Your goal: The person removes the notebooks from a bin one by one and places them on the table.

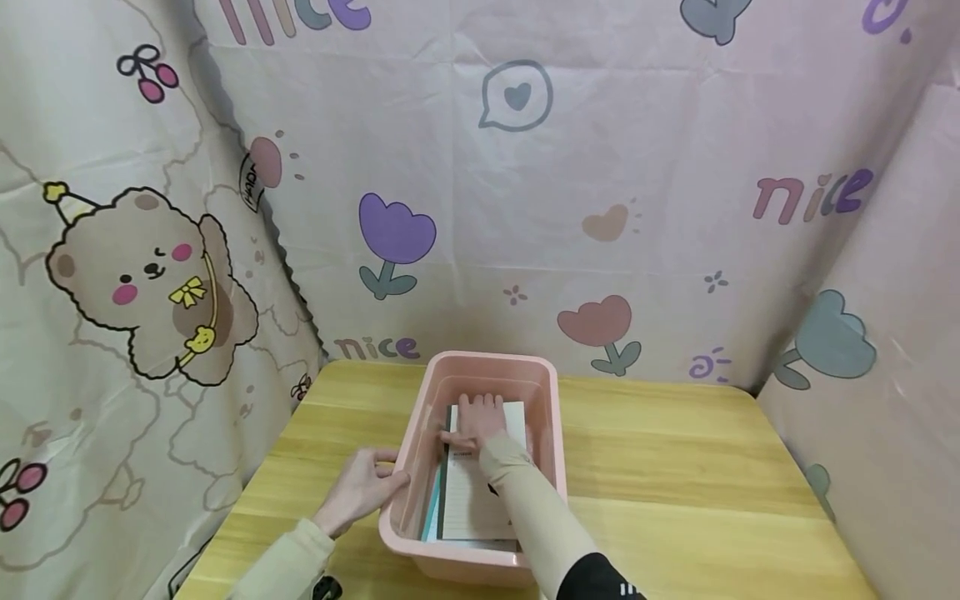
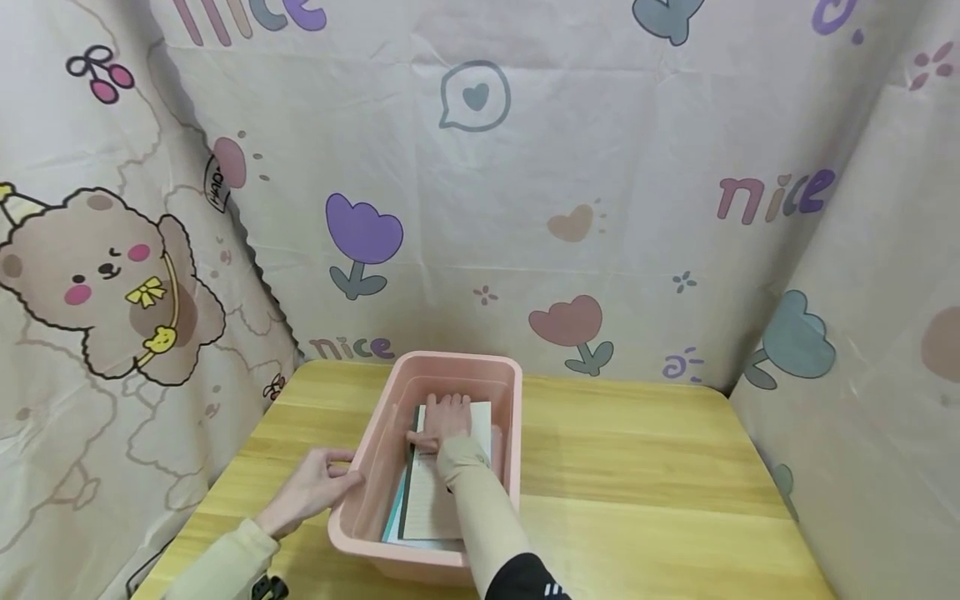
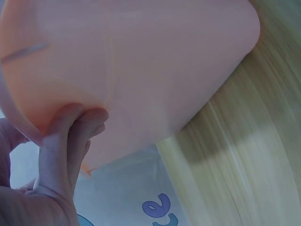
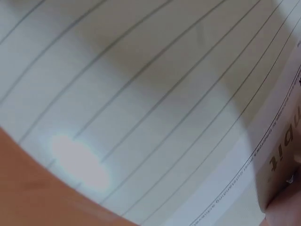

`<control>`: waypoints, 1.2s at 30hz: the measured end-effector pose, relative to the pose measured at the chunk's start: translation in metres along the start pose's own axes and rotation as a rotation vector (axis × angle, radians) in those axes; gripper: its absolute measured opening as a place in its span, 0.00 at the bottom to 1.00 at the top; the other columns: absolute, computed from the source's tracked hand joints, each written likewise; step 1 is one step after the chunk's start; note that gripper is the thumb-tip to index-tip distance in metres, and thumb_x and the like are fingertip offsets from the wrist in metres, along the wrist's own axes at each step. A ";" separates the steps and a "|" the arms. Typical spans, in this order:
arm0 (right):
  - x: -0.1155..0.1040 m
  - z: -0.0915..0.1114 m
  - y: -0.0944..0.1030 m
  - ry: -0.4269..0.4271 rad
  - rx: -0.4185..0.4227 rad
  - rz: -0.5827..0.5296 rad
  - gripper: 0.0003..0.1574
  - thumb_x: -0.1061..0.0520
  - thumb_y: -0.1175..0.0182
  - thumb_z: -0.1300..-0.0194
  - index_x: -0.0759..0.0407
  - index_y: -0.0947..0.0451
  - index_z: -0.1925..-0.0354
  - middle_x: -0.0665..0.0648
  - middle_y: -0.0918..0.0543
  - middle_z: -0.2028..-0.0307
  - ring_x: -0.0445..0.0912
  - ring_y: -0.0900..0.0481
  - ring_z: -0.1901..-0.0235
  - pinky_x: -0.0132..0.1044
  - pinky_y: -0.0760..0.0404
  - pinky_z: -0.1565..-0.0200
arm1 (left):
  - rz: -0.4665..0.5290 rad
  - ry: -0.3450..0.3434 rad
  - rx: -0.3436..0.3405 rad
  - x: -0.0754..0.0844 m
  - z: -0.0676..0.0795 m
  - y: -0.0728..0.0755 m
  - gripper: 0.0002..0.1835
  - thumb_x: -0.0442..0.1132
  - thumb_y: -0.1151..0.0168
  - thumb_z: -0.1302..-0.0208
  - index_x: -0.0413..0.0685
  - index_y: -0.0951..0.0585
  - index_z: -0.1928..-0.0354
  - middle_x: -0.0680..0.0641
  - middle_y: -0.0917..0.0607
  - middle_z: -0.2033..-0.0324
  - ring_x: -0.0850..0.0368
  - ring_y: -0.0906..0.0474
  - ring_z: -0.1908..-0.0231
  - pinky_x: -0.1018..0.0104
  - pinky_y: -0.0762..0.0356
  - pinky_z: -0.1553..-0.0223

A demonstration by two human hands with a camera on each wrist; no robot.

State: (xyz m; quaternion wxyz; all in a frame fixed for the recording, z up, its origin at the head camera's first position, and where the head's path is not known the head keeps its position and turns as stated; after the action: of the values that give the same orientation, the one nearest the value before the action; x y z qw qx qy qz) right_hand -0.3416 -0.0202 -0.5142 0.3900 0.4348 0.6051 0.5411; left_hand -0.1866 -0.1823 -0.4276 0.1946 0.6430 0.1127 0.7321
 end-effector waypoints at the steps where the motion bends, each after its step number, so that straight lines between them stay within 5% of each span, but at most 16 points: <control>1: 0.000 -0.001 0.002 0.000 -0.001 0.003 0.44 0.18 0.41 0.47 0.51 0.27 0.51 0.57 0.16 0.54 0.52 0.21 0.54 0.48 0.23 0.46 | -0.001 0.003 0.014 0.000 0.000 0.000 0.25 0.29 0.40 0.41 0.20 0.25 0.42 0.27 0.12 0.59 0.39 0.10 0.62 0.56 0.10 0.64; 9: -0.009 -0.005 0.028 0.050 0.013 0.040 0.43 0.20 0.42 0.44 0.50 0.26 0.47 0.56 0.15 0.53 0.50 0.21 0.54 0.46 0.24 0.46 | -0.003 0.043 0.108 0.002 -0.002 0.003 0.22 0.28 0.40 0.39 0.23 0.23 0.44 0.28 0.12 0.58 0.39 0.11 0.61 0.54 0.10 0.62; 18: -0.014 -0.013 0.060 0.089 0.086 0.023 0.40 0.22 0.44 0.43 0.49 0.25 0.49 0.54 0.15 0.58 0.49 0.20 0.56 0.44 0.25 0.49 | 0.019 0.061 0.118 -0.002 0.001 0.008 0.23 0.28 0.40 0.37 0.22 0.25 0.42 0.24 0.15 0.54 0.36 0.12 0.58 0.52 0.10 0.60; 28: -0.008 -0.027 0.148 0.079 0.071 0.002 0.40 0.22 0.47 0.40 0.52 0.27 0.49 0.57 0.15 0.55 0.53 0.20 0.53 0.45 0.26 0.49 | 0.002 0.066 0.131 -0.005 0.004 0.008 0.22 0.29 0.39 0.38 0.22 0.24 0.43 0.25 0.14 0.55 0.38 0.11 0.59 0.53 0.10 0.61; 36: 0.026 -0.034 0.218 0.048 0.108 -0.080 0.39 0.23 0.46 0.39 0.53 0.30 0.50 0.58 0.17 0.56 0.56 0.21 0.53 0.49 0.28 0.45 | -0.016 0.070 0.119 -0.006 0.006 0.009 0.23 0.28 0.40 0.38 0.20 0.26 0.42 0.24 0.14 0.56 0.37 0.11 0.60 0.53 0.10 0.63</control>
State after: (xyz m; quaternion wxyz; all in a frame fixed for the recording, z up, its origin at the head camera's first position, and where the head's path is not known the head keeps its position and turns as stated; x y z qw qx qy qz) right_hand -0.3598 0.0019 -0.2942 0.3726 0.4174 0.6594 0.5021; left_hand -0.1816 -0.1934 -0.4289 0.1578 0.6266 0.1679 0.7445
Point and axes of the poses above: each hand's wrist, its own z-axis away from the middle knuckle, its own y-axis out of the back of the hand, x = y × z, the point moved 3 cm from there along -z, towards the middle knuckle
